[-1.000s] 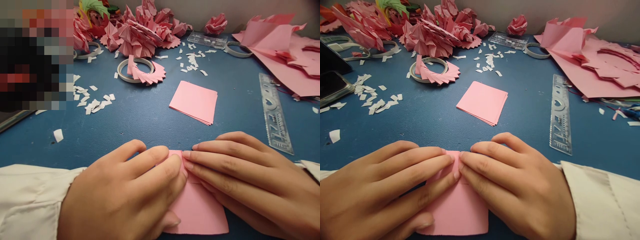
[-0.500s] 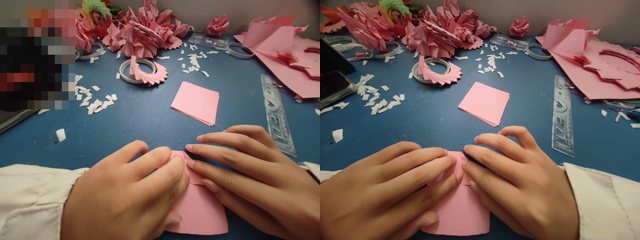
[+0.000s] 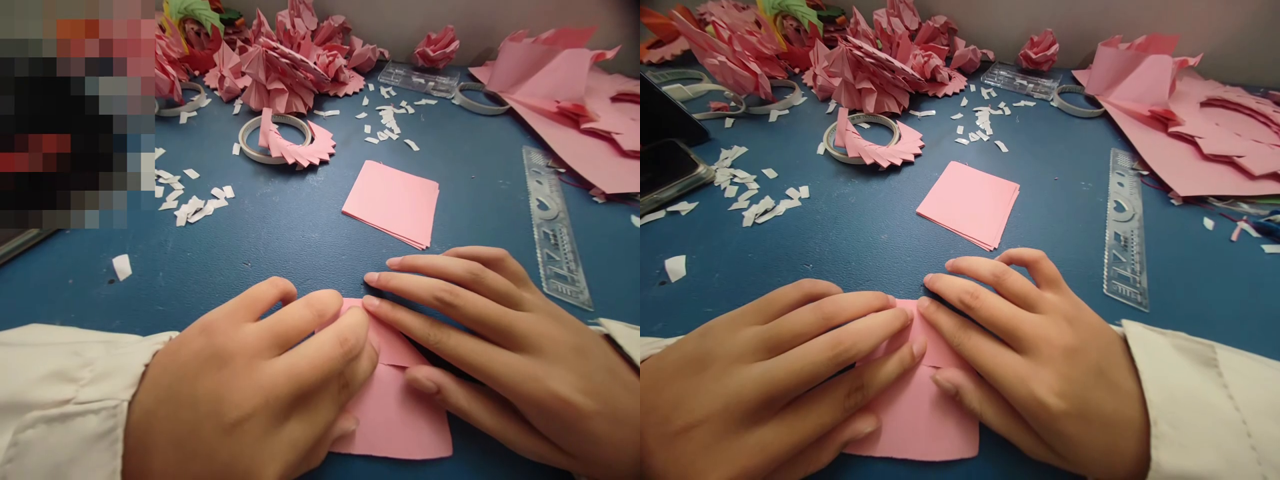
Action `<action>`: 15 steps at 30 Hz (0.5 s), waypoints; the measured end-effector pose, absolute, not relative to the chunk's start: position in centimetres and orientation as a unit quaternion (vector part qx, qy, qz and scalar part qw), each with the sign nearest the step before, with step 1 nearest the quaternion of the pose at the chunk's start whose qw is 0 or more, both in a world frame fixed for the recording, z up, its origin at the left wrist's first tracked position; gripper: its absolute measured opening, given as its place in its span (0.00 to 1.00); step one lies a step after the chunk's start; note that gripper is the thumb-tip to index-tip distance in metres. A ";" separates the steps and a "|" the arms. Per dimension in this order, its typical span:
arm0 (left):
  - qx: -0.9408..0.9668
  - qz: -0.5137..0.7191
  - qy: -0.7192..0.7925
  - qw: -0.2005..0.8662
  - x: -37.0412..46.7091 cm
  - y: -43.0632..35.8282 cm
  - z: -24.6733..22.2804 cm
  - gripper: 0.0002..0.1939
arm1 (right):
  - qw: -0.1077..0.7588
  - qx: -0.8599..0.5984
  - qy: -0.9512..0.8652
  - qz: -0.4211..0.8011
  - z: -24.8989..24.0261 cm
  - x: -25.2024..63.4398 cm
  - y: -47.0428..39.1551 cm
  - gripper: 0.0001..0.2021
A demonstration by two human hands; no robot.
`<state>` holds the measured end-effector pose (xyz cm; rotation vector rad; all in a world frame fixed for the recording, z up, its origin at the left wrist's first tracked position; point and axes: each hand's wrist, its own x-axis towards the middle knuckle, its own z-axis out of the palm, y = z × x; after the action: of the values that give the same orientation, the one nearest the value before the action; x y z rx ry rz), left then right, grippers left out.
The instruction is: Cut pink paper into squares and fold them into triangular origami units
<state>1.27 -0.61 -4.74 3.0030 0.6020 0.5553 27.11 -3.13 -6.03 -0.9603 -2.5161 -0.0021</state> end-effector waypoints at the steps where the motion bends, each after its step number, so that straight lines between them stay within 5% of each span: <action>1: 0.964 0.179 0.194 0.016 1.3 -0.6 -4.7 0.19 | 0.219 -0.342 -0.914 0.003 -5.9 27.2 -3.1 0.15; 15: 0.967 0.170 0.188 0.017 1.1 -0.5 -4.6 0.18 | 0.234 -0.342 -0.910 -0.001 -6.3 27.0 -3.3 0.13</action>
<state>1.14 -0.47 -4.59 3.0069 0.5855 0.5273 27.01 -3.26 -6.32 -0.9388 -2.4988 -0.0033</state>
